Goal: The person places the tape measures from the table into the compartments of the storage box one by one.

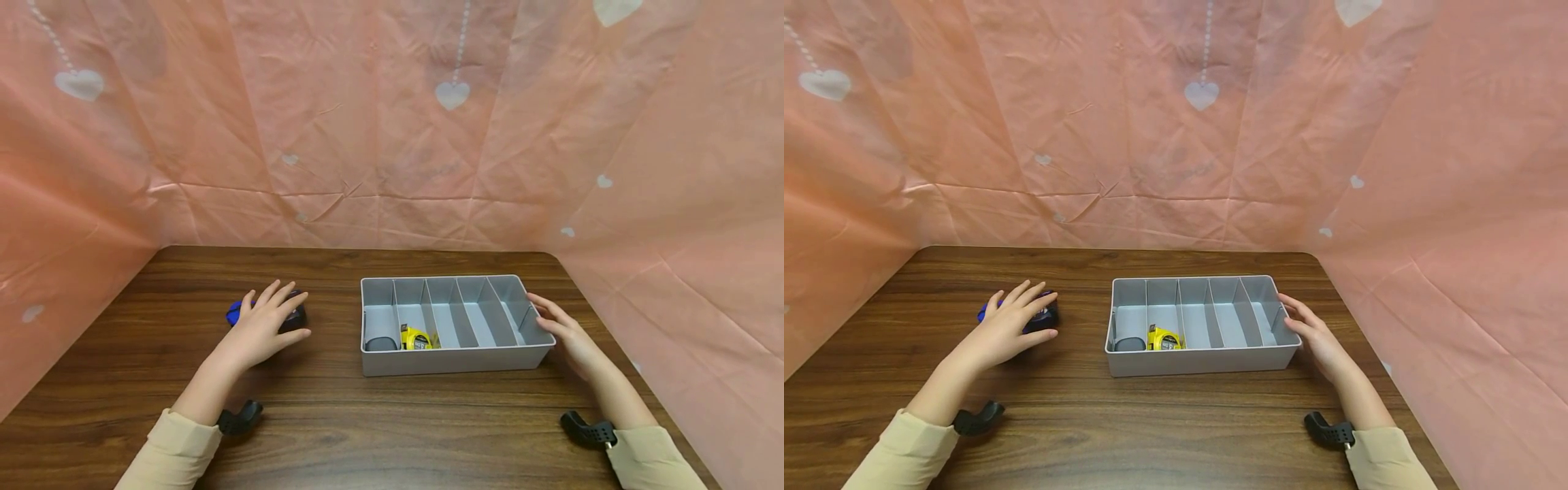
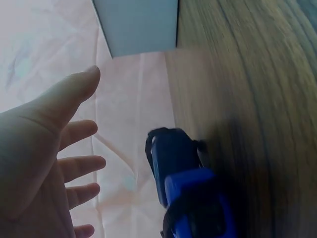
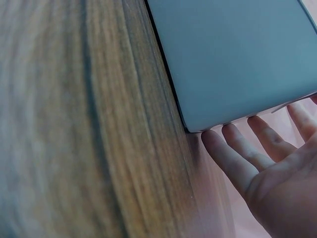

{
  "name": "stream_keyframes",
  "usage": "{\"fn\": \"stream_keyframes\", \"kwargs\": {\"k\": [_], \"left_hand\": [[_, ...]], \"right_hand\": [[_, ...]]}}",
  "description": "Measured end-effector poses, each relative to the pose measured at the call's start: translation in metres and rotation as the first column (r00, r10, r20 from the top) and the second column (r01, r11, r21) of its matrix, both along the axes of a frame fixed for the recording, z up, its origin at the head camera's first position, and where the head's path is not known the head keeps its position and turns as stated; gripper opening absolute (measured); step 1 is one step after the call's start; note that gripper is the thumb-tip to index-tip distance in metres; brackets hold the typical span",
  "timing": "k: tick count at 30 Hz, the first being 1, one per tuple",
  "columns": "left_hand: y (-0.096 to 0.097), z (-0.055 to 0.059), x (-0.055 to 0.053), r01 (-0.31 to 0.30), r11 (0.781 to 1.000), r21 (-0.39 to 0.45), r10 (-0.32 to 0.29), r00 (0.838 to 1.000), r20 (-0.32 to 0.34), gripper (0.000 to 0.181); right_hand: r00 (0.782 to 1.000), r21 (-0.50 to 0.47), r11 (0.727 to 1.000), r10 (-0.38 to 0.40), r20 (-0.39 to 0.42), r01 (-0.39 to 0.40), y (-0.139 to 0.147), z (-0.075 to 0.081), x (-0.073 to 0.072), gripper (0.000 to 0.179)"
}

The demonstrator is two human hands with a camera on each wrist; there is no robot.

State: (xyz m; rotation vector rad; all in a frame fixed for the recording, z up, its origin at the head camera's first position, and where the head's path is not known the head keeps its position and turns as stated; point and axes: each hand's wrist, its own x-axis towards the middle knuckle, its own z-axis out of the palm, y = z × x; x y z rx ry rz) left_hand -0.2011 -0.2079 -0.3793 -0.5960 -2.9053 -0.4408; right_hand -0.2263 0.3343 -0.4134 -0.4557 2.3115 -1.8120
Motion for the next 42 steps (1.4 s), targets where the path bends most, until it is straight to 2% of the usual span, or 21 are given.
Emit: {"fn": "stream_keyframes", "kwargs": {"k": [10,21,30,42], "left_hand": [[-0.017,-0.005,0.004,-0.016,1.000,0.015,0.016,1.000,-0.016,0.069],[-0.041,-0.004,-0.001,-0.045,0.997,0.062,0.046,0.999,-0.007,0.068],[-0.056,-0.007,-0.005,-0.061,0.996,0.072,0.059,0.998,0.037,0.069],[-0.077,-0.012,-0.009,-0.095,0.993,0.067,0.091,0.994,0.059,0.072]], "right_hand": [[1.000,-0.017,1.000,0.001,0.004,-0.001,-0.002,0.000,0.000,0.050],[1.000,0.009,1.000,-0.016,-0.003,0.016,-0.002,0.001,-0.001,0.050],[1.000,0.014,1.000,-0.016,-0.001,0.016,-0.003,0.001,-0.002,0.051],[1.000,0.010,1.000,-0.016,0.004,0.016,-0.005,0.002,-0.001,0.051]]}}
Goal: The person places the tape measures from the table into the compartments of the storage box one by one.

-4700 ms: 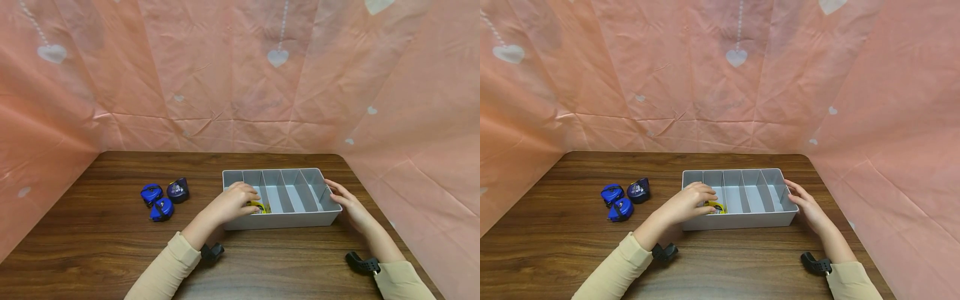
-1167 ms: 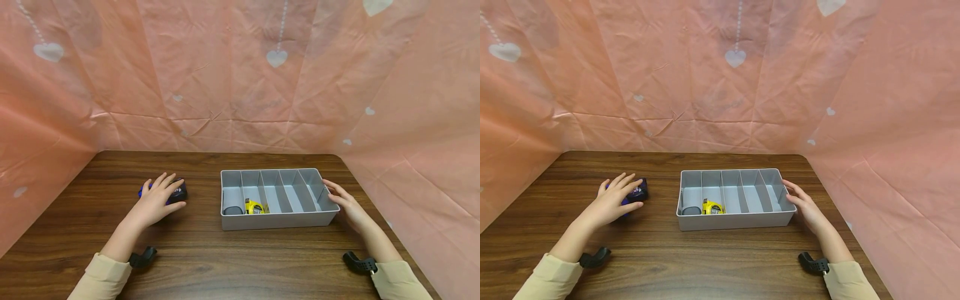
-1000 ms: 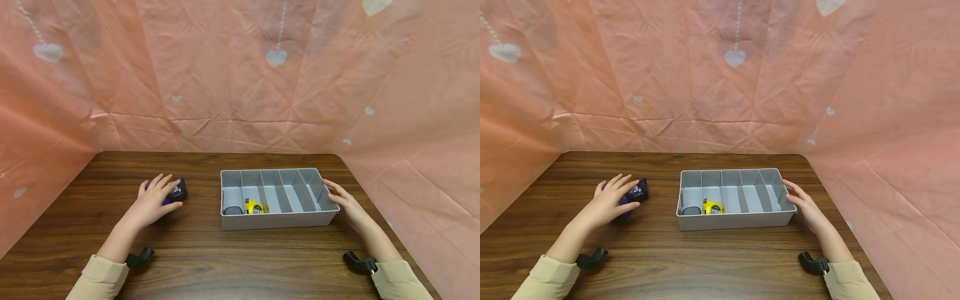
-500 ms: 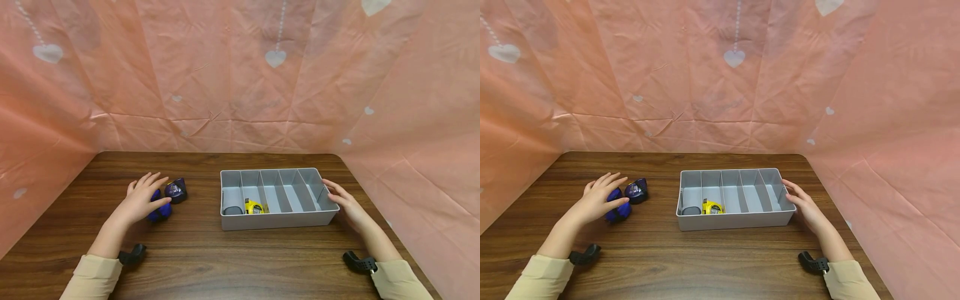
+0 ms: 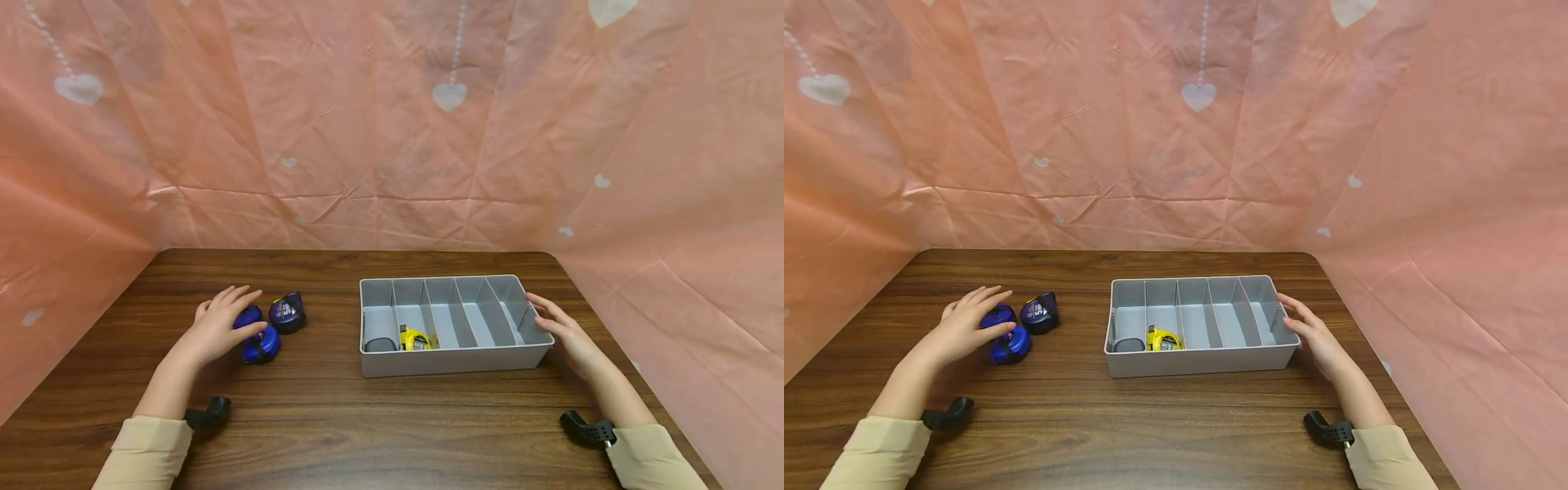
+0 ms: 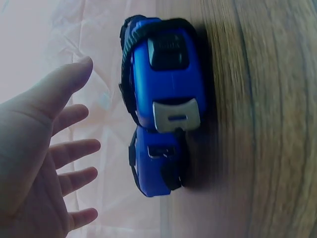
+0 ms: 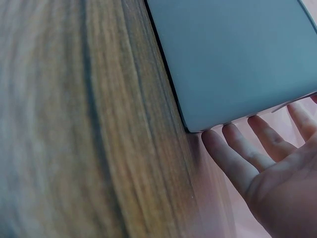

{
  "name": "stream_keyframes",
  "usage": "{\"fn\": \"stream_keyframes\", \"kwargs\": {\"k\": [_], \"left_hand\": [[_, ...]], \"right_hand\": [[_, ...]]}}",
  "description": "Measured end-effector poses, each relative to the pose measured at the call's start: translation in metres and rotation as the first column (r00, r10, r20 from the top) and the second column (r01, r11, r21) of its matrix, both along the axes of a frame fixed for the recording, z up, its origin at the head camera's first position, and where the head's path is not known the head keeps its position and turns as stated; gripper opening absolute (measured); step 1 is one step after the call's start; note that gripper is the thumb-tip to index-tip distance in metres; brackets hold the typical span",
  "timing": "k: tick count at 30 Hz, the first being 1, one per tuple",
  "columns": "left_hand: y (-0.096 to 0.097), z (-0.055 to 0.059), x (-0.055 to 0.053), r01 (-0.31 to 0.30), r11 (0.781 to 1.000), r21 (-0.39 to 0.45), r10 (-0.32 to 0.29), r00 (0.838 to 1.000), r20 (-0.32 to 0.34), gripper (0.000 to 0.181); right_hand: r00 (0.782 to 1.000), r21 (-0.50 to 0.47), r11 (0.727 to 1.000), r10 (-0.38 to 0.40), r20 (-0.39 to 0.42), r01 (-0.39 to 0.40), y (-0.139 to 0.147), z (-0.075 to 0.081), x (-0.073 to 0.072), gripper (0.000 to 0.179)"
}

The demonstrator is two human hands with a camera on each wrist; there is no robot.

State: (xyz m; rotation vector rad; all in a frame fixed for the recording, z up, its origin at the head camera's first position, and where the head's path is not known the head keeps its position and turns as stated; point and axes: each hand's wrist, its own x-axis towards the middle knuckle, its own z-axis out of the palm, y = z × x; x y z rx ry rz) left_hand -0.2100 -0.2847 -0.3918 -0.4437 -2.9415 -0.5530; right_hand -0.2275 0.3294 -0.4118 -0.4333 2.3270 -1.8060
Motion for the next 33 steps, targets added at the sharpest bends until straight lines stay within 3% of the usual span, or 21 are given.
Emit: {"fn": "stream_keyframes", "kwargs": {"k": [16,33], "left_hand": [[-0.015,-0.002,0.000,0.015,0.998,0.053,-0.015,1.000,0.011,0.065],[-0.029,-0.014,-0.003,0.010,0.998,0.064,-0.010,1.000,0.003,0.060]], "right_hand": [[1.000,0.007,1.000,0.002,-0.008,-0.002,0.001,0.000,0.000,0.050],[1.000,-0.015,1.000,0.018,-0.001,-0.018,0.001,-0.001,0.000,0.051]]}}
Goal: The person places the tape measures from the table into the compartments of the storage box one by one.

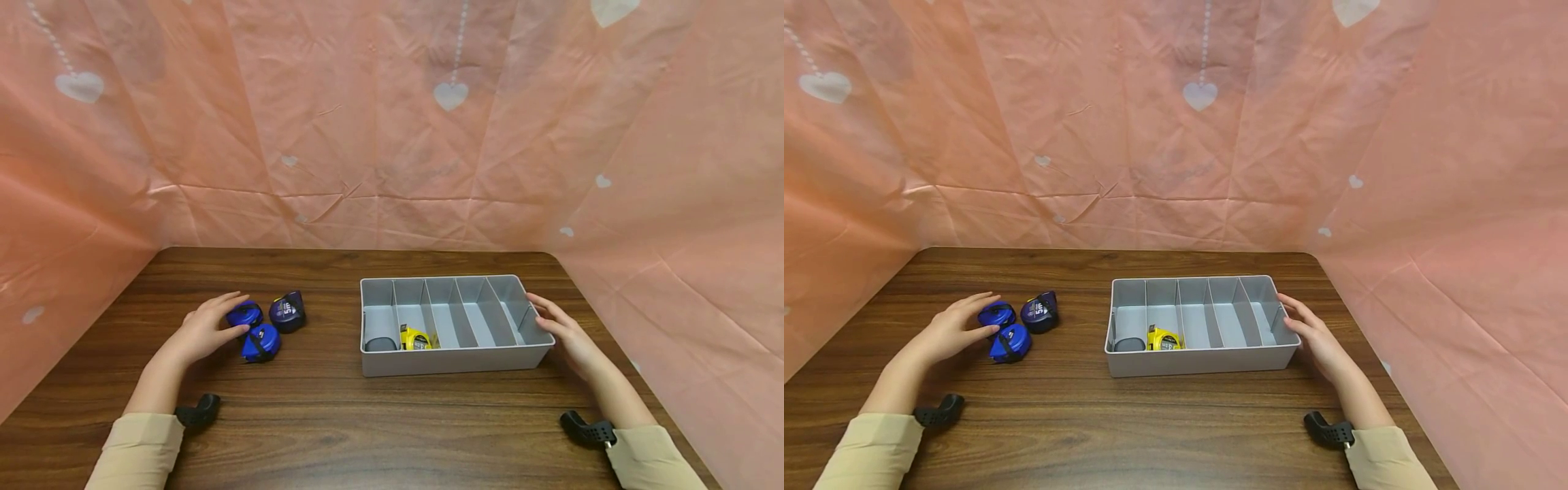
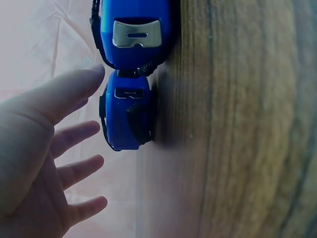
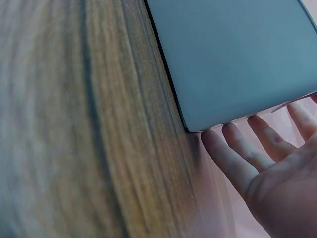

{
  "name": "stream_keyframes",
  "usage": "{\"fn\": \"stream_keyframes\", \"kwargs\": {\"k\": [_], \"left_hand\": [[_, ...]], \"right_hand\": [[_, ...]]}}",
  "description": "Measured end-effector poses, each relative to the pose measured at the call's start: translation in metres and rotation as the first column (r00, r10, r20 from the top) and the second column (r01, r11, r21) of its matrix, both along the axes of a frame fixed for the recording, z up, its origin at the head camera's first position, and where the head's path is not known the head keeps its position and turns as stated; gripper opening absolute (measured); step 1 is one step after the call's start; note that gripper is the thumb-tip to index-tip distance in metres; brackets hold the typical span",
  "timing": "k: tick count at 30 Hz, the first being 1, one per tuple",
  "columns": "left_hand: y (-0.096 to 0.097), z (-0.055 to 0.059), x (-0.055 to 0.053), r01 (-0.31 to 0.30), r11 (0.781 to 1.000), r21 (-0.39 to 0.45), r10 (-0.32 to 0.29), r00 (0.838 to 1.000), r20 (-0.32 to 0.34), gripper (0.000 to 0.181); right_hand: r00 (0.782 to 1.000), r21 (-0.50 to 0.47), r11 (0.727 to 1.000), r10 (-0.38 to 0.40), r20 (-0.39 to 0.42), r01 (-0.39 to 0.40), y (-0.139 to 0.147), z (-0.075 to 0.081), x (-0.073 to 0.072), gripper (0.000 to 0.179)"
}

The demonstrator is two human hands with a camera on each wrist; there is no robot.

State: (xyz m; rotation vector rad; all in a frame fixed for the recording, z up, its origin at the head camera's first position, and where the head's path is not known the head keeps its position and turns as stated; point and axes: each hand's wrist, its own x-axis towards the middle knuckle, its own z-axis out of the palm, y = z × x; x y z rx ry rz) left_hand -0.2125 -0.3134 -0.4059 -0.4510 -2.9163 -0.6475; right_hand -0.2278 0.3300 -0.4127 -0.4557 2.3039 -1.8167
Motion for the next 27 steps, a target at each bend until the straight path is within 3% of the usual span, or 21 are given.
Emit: {"fn": "stream_keyframes", "kwargs": {"k": [19,27], "left_hand": [[0.001,-0.009,-0.004,0.007,1.000,0.005,-0.007,0.999,0.053,0.058],[0.002,-0.012,-0.005,0.043,0.997,0.061,-0.045,0.999,0.021,0.054]], "right_hand": [[1.000,-0.004,1.000,-0.004,0.007,0.004,0.001,-0.005,0.001,0.050],[1.000,-0.012,1.000,0.006,-0.010,-0.006,0.001,-0.003,0.000,0.049]]}}
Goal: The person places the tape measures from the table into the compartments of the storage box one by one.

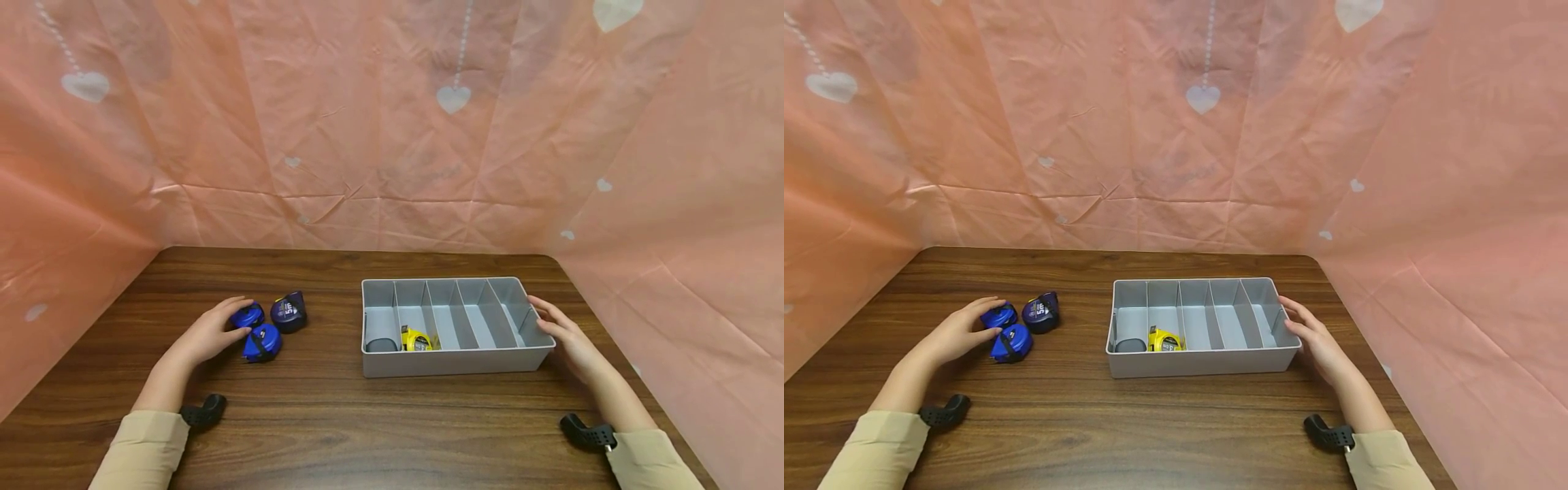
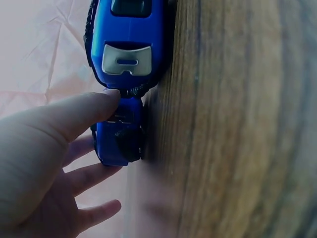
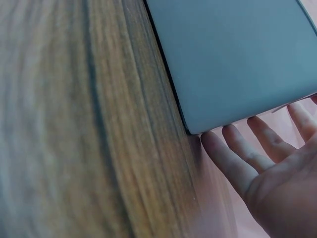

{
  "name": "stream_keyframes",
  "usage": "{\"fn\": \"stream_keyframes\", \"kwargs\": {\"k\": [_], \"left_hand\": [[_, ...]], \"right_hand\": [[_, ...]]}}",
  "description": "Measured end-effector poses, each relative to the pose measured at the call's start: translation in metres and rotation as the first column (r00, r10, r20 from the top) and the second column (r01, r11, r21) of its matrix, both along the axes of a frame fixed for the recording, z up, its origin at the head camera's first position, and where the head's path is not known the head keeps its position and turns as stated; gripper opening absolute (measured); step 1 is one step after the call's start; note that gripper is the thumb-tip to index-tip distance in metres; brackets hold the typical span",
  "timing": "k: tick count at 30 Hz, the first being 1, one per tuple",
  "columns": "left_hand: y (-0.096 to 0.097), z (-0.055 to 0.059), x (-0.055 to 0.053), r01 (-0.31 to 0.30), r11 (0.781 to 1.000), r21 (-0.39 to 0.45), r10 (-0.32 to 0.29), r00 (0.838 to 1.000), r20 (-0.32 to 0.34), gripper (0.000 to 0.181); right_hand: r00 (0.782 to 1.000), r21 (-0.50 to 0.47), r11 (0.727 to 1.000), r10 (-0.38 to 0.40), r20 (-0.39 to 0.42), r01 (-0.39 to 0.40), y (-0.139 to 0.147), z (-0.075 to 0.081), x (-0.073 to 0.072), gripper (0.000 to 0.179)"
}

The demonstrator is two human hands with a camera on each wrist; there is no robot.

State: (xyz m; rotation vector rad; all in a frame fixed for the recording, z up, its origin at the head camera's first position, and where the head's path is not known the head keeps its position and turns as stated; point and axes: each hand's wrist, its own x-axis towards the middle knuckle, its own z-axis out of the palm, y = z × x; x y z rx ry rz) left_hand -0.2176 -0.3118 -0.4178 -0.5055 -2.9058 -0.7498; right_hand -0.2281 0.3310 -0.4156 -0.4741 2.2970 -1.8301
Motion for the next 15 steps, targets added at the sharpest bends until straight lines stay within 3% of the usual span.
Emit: {"fn": "stream_keyframes", "kwargs": {"k": [10,15], "left_hand": [[0.0005,-0.0023,-0.0026,-0.015,0.999,0.048,0.018,0.999,-0.048,0.050],[0.0009,-0.0005,-0.0016,-0.032,0.997,0.065,0.035,0.999,-0.036,0.051]], "right_hand": [[1.000,-0.005,1.000,0.008,-0.006,-0.008,-0.0002,0.0010,-0.0001,0.049],[1.000,0.006,1.000,0.002,-0.004,-0.002,-0.0010,0.0014,0.0000,0.049]]}}
